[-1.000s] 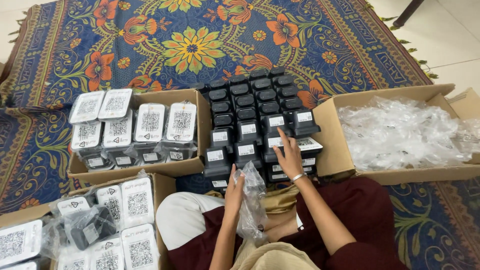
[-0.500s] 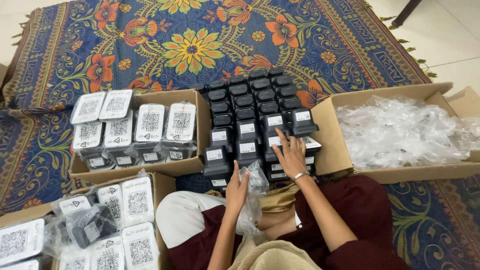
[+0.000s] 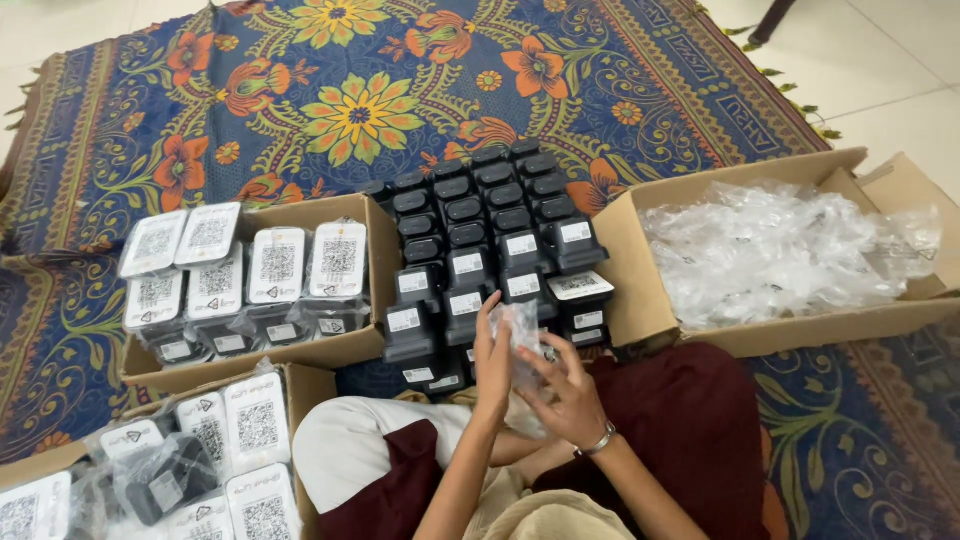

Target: The person organizes and packages black plastic components with QR codes into boxes.

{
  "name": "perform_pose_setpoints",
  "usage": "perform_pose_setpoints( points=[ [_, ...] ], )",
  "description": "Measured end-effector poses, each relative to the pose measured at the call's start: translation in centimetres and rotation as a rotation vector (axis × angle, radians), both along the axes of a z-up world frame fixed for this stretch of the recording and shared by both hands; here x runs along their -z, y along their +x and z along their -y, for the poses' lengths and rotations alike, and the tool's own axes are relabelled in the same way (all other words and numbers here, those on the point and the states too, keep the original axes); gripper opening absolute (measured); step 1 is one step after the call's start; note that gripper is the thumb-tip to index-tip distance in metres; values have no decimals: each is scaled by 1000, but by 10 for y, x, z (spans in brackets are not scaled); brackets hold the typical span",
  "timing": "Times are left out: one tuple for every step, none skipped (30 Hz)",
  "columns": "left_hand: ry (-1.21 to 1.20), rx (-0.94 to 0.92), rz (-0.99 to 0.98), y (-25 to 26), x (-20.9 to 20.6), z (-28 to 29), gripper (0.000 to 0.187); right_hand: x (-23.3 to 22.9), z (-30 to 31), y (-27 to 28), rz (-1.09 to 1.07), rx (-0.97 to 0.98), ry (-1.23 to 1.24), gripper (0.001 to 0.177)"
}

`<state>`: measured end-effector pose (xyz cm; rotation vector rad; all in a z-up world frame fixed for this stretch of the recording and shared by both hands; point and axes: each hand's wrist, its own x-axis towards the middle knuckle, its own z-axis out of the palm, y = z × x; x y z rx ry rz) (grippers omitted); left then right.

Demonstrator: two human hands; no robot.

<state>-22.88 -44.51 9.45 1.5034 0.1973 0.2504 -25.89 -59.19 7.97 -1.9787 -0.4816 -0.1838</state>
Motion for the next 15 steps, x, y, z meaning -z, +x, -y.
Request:
perform_pose_setpoints(
  points=[
    [-117,61,8,5,-5,11,46,10,5,-5,4,-13,-62,46],
    [-116,80,3,11,4,26,46,13,13,-3,1,5,-62,46],
    [-162,175,8,16,14,42,45,17,21,-1,190,125,-76,43],
    [-210,269,14,23,23,59,44,19,31,3,383,242,-96,41],
    [-212,287,12,26,19,73,44,27,48,11,381,260,-101,41],
    [-112,350,70,29,16,86,43,35,65,20,323,332,-80,35],
    [-11,411,130,31,12,100,43,43,82,28,264,404,-58,28],
    [-18,428,132,39,5,111,43,35,100,38,266,420,-65,28],
    [134,467,247,46,-3,123,45,26,117,48,250,427,-95,27],
    [284,500,368,56,-10,137,48,17,138,61,237,433,-125,26],
    [275,514,376,71,-16,151,48,15,159,77,242,448,-134,26],
    [438,553,456,87,-22,165,53,12,180,94,333,438,-312,34],
    [602,586,537,103,-28,179,58,9,202,110,418,425,-493,44],
    [595,598,541,123,-27,193,58,-1,216,123,415,436,-500,44],
    [775,639,533,143,-25,207,64,-11,232,136,359,449,-570,56]
  ],
)
